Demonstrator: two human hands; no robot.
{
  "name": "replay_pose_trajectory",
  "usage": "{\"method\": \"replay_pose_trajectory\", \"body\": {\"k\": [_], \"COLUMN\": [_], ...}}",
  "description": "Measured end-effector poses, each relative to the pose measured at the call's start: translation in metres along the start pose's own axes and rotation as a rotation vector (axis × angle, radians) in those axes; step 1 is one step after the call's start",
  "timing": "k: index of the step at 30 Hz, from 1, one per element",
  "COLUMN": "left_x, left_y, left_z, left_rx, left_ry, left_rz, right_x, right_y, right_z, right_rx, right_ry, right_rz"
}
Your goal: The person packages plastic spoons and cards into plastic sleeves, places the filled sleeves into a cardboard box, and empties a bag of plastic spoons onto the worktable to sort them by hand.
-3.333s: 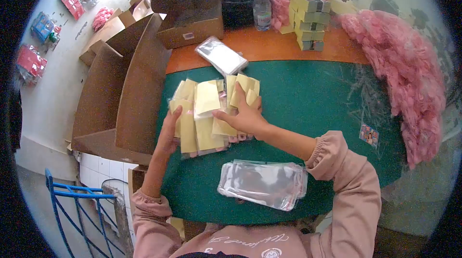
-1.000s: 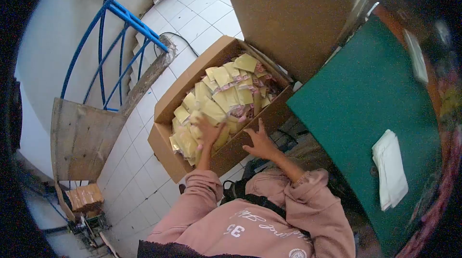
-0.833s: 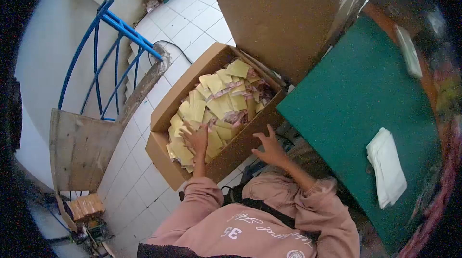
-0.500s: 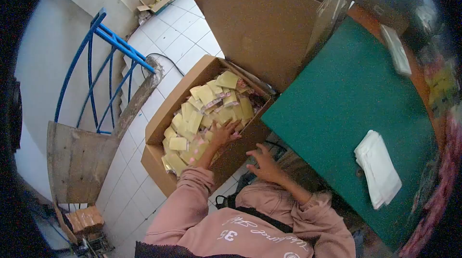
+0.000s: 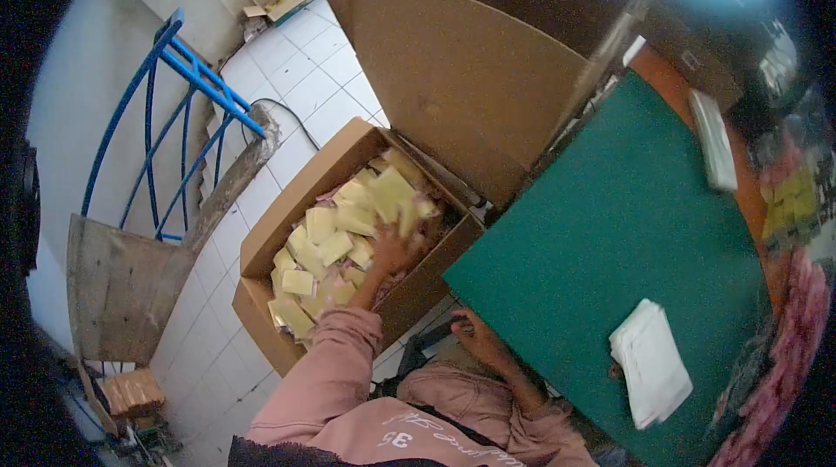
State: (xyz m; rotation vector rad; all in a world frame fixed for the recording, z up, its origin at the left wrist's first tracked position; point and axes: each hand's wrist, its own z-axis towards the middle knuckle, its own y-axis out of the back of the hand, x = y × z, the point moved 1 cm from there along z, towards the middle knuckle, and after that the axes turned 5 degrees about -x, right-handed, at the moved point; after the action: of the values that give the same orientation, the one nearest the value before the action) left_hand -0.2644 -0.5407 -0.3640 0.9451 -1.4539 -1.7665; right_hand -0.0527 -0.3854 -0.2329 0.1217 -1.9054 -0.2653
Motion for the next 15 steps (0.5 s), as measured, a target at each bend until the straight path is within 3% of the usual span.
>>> {"method": "replay_pose_trajectory", "body": {"k": [1, 3, 4, 6, 7, 9, 10, 12, 14, 15], "left_x": [-0.004, -0.01, -0.003, 0.012, 0.016, 0.012, 0.013, 0.018, 0.024, 0.015], "left_y": [0.008, 0.015, 0.009, 0.015, 0.016, 0.083, 0.094, 0.102, 0.073, 0.06], "left_z": [-0.007, -0.007, -0.006, 0.009, 0.014, 0.031, 0.039, 0.048, 0.064, 0.072], "left_rx": [0.003, 0.366, 0.367, 0.133, 0.128, 0.355, 0.352, 0.408, 0.379, 0.233], "left_ry": [0.016, -0.109, -0.105, -0.164, -0.165, 0.185, 0.187, 0.341, 0.321, 0.184], "left_rz": [-0.001, -0.084, -0.088, -0.519, -0.517, -0.145, -0.142, 0.192, 0.059, 0.037], "right_x": [0.003, 0.013, 0.015, 0.011, 0.007, -0.027, -0.04, -0.044, -0.049, -0.05], "right_y": [-0.001, 0.002, 0.004, 0.009, 0.009, 0.001, -0.001, -0.002, 0.0, 0.001], "right_z": [0.0, 0.002, 0.001, 0.002, 0.003, 0.002, 0.003, 0.007, 0.008, 0.007], "right_rx": [-0.004, 0.027, 0.047, 0.082, 0.117, 0.1, 0.085, 0.129, 0.172, 0.172], "right_ry": [-0.052, -0.042, -0.038, -0.099, -0.159, -0.177, -0.204, -0.264, -0.328, -0.326], "right_rz": [0.004, -0.021, -0.039, -0.027, -0.006, 0.096, 0.197, 0.186, 0.17, 0.221]}}
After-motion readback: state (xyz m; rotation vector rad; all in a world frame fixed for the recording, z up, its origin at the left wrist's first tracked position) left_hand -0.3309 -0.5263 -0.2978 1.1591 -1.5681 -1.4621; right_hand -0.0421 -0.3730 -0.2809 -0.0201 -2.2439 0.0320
